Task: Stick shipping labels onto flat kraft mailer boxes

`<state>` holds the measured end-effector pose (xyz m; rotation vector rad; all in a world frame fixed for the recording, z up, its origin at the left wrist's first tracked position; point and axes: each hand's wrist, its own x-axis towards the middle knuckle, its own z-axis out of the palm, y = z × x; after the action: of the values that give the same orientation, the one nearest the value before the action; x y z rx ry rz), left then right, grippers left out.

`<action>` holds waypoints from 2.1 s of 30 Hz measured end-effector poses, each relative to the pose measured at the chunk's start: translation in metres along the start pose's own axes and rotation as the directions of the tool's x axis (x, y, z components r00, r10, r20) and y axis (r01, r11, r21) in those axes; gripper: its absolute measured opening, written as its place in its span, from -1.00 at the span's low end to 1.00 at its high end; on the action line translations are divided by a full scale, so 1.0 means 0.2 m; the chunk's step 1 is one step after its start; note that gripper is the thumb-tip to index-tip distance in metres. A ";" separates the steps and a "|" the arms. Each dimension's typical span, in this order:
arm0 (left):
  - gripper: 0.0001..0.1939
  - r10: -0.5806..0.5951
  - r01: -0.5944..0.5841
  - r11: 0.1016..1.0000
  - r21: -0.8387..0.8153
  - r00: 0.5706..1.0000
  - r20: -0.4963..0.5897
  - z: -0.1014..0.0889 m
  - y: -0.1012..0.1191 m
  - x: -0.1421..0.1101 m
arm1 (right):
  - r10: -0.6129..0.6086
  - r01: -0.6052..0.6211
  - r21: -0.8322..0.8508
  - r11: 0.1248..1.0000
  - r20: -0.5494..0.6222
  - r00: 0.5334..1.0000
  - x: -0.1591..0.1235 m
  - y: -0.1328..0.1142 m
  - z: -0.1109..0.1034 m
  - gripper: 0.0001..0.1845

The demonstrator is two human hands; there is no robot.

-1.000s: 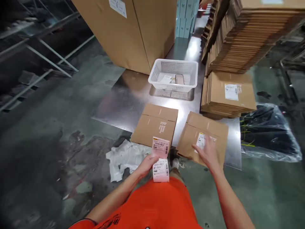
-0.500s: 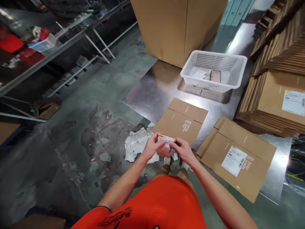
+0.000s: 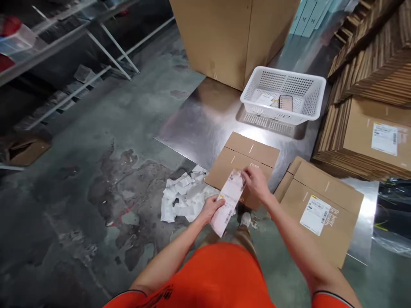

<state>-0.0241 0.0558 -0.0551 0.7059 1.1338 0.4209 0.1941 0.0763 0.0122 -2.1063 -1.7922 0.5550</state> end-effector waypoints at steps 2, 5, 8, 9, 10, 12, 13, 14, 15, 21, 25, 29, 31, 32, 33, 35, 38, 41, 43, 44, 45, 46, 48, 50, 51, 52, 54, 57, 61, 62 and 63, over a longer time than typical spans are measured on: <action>-0.50 -0.034 0.034 0.999 -0.012 0.999 0.018 -0.03 -0.05 -0.01 | 0.034 -0.033 -0.203 0.979 0.002 0.999 0.13 0.07 -0.03 -0.66; -0.49 -0.072 0.072 0.997 0.004 0.997 0.020 -0.11 -0.13 -0.11 | 0.116 -0.113 -0.400 0.910 -0.016 0.993 0.23 0.12 -0.06 -0.37; -0.54 -0.097 0.097 0.995 0.039 0.995 -0.011 -0.22 -0.17 -0.25 | 0.111 -0.121 -0.407 0.906 -0.048 0.993 0.23 0.09 0.01 -0.32; -0.54 -0.090 0.092 0.995 0.048 0.996 -0.027 -0.26 -0.16 -0.28 | 0.085 -0.093 -0.397 0.913 -0.036 0.996 0.21 0.06 0.06 -0.35; -0.54 -0.077 0.079 0.995 0.053 0.996 -0.045 -0.29 -0.14 -0.29 | 0.058 -0.064 -0.386 0.920 -0.028 0.998 0.19 0.02 0.12 -0.37; -0.55 0.017 -0.010 0.997 0.071 0.994 -0.104 -0.35 -0.05 -0.25 | -0.007 -0.001 -0.359 0.933 -0.021 1.000 0.12 -0.08 0.26 -0.34; -0.56 0.100 -0.087 0.992 0.094 0.985 -0.140 -0.36 0.01 -0.20 | -0.069 0.066 -0.337 0.939 0.004 0.998 0.08 -0.13 0.33 -0.31; -0.57 0.194 -0.174 0.977 0.126 0.967 -0.167 -0.37 0.07 -0.14 | -0.163 0.174 -0.299 0.938 0.059 0.985 0.03 -0.17 0.37 -0.29; -0.59 0.283 -0.255 0.953 0.163 0.942 -0.180 -0.36 0.13 -0.08 | -0.274 0.298 -0.243 0.923 0.128 0.953 -0.03 -0.18 0.40 -0.30; -0.69 0.390 -0.358 0.884 0.301 0.919 -0.052 -0.32 0.23 0.07 | 0.240 -0.257 -0.020 0.966 -0.290 0.926 -0.24 0.11 0.18 -0.47; -0.71 0.324 -0.303 0.894 0.332 0.946 -0.011 -0.24 0.18 -0.10 | 0.597 -0.525 0.310 0.793 -0.217 0.773 -0.27 0.30 0.03 -0.56; -0.69 0.232 -0.248 0.931 0.269 0.969 0.090 -0.06 0.14 -0.27 | 0.629 -0.521 0.380 0.764 -0.263 0.731 -0.50 0.45 -0.13 -0.47; -0.63 0.171 -0.201 0.955 0.218 0.974 0.148 0.04 0.12 -0.32 | 0.693 -0.592 0.364 0.719 -0.307 0.652 -0.74 0.62 -0.27 -0.42; -0.61 0.139 -0.169 0.968 0.188 0.977 0.162 0.08 0.10 -0.34 | 0.728 -0.646 0.335 0.686 -0.319 0.607 -0.86 0.71 -0.35 -0.41; -0.60 0.110 -0.137 0.978 0.158 0.979 0.169 0.12 0.09 -0.34 | 0.759 -0.700 0.298 0.649 -0.318 0.568 -0.98 0.79 -0.42 -0.42; -0.58 0.063 -0.086 0.988 0.128 0.983 0.173 0.19 0.06 -0.34 | 0.796 -0.776 0.216 0.593 -0.309 0.521 -1.15 0.90 -0.53 -0.43; -0.56 0.025 -0.052 0.987 0.152 0.984 0.179 0.27 0.03 -0.32 | 0.675 -0.676 0.131 0.725 -0.331 0.660 -1.10 0.81 -0.56 -0.25; -0.55 0.009 -0.047 0.984 0.171 0.976 0.216 0.30 0.03 -0.32 | 0.391 -0.326 0.353 0.877 -0.130 0.911 -0.80 0.48 -0.46 -0.16; -0.52 -0.029 -0.020 0.983 0.182 0.963 0.267 0.28 0.06 -0.33 | 0.203 -0.219 0.536 0.815 0.089 0.975 -0.59 0.25 -0.38 -0.42; -0.47 -0.038 -0.017 0.985 0.175 0.952 0.304 0.26 0.09 -0.34 | 0.146 -0.213 0.576 0.789 0.162 0.976 -0.52 0.16 -0.34 -0.57; -0.39 -0.026 -0.031 0.987 0.157 0.938 0.345 0.24 0.13 -0.34 | 0.115 -0.220 0.585 0.780 0.212 0.971 -0.46 0.08 -0.30 -0.63; -0.28 0.011 -0.066 0.989 0.132 0.927 0.376 0.22 0.17 -0.33 | 0.099 -0.227 0.583 0.780 0.244 0.965 -0.43 0.03 -0.26 -0.61; -0.20 0.127 -0.170 0.981 0.092 0.928 0.350 0.19 0.25 -0.31 | 0.058 -0.222 0.582 0.782 0.287 0.956 -0.40 -0.04 -0.19 -0.54; -0.44 0.194 -0.222 0.967 0.121 0.958 0.210 0.17 0.30 -0.26 | 0.006 -0.183 0.578 0.795 0.293 0.956 -0.40 -0.08 -0.13 -0.54; -0.56 0.197 -0.217 0.966 0.139 0.970 0.141 0.17 0.30 -0.23 | -0.006 -0.155 0.566 0.810 0.272 0.962 -0.40 -0.09 -0.10 -0.57; -0.62 0.187 -0.198 0.969 0.146 0.979 0.083 0.16 0.29 -0.20 | -0.010 -0.128 0.547 0.827 0.243 0.970 -0.40 -0.10 -0.08 -0.59; -0.59 0.151 -0.153 0.980 0.129 0.988 0.025 0.15 0.24 -0.15 | -0.024 -0.079 0.503 0.861 0.196 0.980 -0.37 -0.10 -0.04 -0.65; -0.49 0.112 -0.109 0.987 0.122 0.994 -0.020 0.09 0.11 -0.07 | -0.010 -0.048 0.412 0.910 0.136 0.991 -0.24 -0.05 0.01 -0.67; -0.40 0.103 -0.084 0.979 0.183 0.990 -0.095 -0.08 -0.11 -0.05 | 0.034 -0.035 0.064 0.997 0.013 0.999 0.03 0.08 0.02 -0.70; -0.39 0.091 -0.068 0.976 0.208 0.990 -0.105 -0.14 -0.17 -0.07 | 0.032 -0.030 -0.061 0.998 0.027 0.999 0.09 0.10 0.01 -0.67; -0.40 0.078 -0.050 0.970 0.238 0.991 -0.109 -0.20 -0.22 -0.10 | 0.046 -0.038 -0.178 0.983 0.040 0.998 0.13 0.12 0.01 -0.59</action>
<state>-0.0708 0.0237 -0.0819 0.9365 1.2877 0.3906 0.2180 0.0980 -0.0027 -2.2698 -1.8880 0.4711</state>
